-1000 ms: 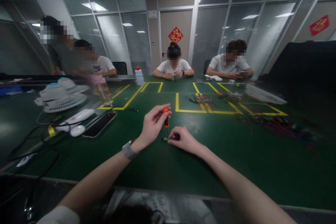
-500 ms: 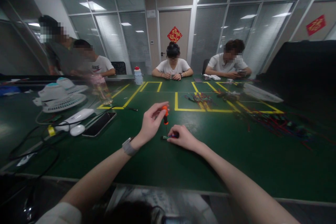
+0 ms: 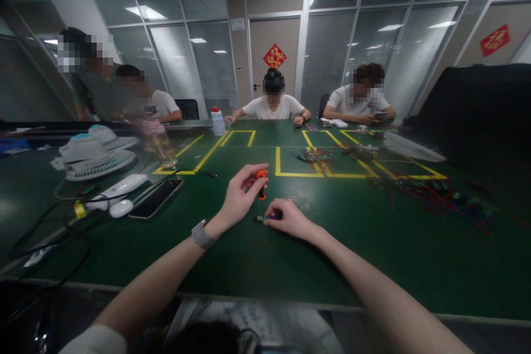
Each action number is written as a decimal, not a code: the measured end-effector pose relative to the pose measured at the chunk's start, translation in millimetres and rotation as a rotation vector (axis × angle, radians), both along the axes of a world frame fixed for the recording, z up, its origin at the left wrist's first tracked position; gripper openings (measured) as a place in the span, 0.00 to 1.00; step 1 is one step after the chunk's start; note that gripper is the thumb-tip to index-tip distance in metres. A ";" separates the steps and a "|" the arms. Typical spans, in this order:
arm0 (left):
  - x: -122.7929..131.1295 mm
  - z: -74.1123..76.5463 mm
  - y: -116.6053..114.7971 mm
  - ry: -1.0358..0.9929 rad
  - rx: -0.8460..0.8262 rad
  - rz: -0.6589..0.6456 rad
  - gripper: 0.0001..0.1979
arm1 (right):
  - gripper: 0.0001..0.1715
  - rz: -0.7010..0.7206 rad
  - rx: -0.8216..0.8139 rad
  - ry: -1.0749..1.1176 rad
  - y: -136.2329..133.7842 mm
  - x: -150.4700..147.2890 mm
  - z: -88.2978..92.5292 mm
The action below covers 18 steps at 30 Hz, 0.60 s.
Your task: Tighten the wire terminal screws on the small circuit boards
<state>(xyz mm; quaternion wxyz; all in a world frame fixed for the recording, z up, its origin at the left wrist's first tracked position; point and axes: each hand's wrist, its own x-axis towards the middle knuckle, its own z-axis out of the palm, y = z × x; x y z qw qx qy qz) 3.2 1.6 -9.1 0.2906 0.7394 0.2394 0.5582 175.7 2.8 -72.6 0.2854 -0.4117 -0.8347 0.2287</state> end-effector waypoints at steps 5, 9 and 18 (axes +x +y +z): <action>-2.8 5.3 -1.0 0.037 0.053 0.064 0.14 | 0.05 0.000 -0.005 -0.001 -0.5 -0.3 1.4; -2.2 4.8 -0.4 -0.021 -0.005 -0.010 0.16 | 0.05 -0.005 -0.006 -0.001 -0.5 -0.5 1.6; -2.4 3.8 -0.1 -0.038 0.002 -0.012 0.15 | 0.06 -0.002 -0.001 -0.019 -0.4 -0.1 2.2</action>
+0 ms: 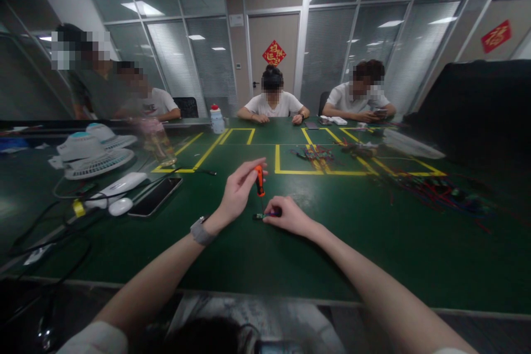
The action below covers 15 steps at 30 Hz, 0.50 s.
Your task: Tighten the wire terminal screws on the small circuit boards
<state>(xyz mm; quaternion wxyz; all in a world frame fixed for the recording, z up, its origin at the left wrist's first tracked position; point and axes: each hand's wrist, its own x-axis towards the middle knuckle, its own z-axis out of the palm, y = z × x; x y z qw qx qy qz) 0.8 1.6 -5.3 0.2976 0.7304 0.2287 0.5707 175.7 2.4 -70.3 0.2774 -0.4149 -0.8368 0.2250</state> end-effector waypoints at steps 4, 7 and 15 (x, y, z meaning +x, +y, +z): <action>1.2 -0.4 -0.3 0.009 0.021 0.067 0.12 | 0.07 0.000 -0.011 0.000 0.1 0.4 -0.3; 0.5 0.6 -0.3 0.027 0.046 0.130 0.10 | 0.06 -0.001 -0.015 0.006 0.2 0.6 -0.5; -0.2 2.8 -0.3 0.013 0.051 0.055 0.13 | 0.07 0.000 -0.025 0.017 0.5 0.5 -0.2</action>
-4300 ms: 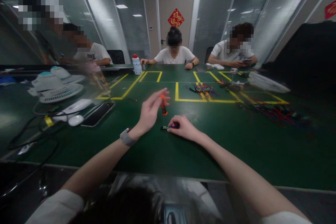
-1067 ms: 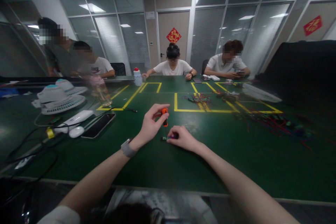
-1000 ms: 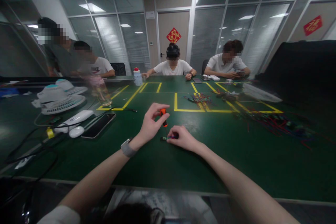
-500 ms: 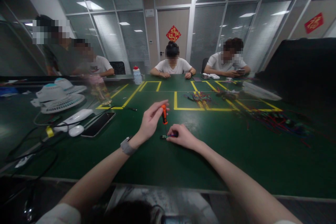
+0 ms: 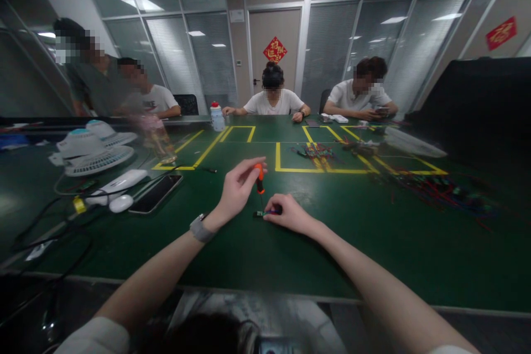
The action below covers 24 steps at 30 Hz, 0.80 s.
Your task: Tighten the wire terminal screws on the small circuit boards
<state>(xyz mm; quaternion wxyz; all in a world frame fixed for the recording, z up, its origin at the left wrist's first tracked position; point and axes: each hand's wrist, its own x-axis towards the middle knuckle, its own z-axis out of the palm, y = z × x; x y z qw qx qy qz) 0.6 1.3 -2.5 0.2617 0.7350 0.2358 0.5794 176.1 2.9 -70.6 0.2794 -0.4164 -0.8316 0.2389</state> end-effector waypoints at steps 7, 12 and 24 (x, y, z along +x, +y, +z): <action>-0.9 0.9 -2.0 0.016 0.011 -0.017 0.14 | 0.06 0.006 0.000 0.014 0.3 0.4 -2.0; 1.4 0.6 -3.5 -0.016 -0.040 -0.034 0.13 | 0.06 0.006 0.002 0.017 1.2 0.5 -2.9; 0.8 -1.5 -0.4 -0.033 -0.108 -0.113 0.17 | 0.07 0.009 0.003 0.012 1.6 0.9 -3.3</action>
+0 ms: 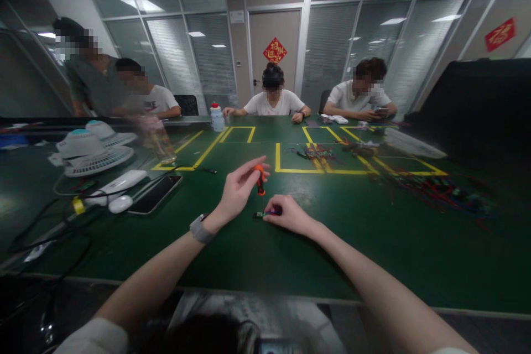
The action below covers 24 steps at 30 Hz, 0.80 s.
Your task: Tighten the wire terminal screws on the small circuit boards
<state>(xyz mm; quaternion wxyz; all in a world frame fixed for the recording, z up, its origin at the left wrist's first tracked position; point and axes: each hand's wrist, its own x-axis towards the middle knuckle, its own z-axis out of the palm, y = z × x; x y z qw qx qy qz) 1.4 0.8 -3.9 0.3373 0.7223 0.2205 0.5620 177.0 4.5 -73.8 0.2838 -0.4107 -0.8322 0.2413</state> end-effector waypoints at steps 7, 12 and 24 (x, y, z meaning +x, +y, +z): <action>-1.4 0.9 0.2 0.052 0.102 0.186 0.11 | 0.06 -0.011 0.016 -0.023 -1.3 -0.5 1.4; -0.1 0.9 -0.5 0.010 0.016 0.030 0.15 | 0.06 -0.017 0.008 -0.025 -2.4 -1.0 2.5; 0.4 -0.8 0.3 -0.019 0.010 0.033 0.16 | 0.06 -0.020 -0.001 -0.028 -3.2 -1.0 3.5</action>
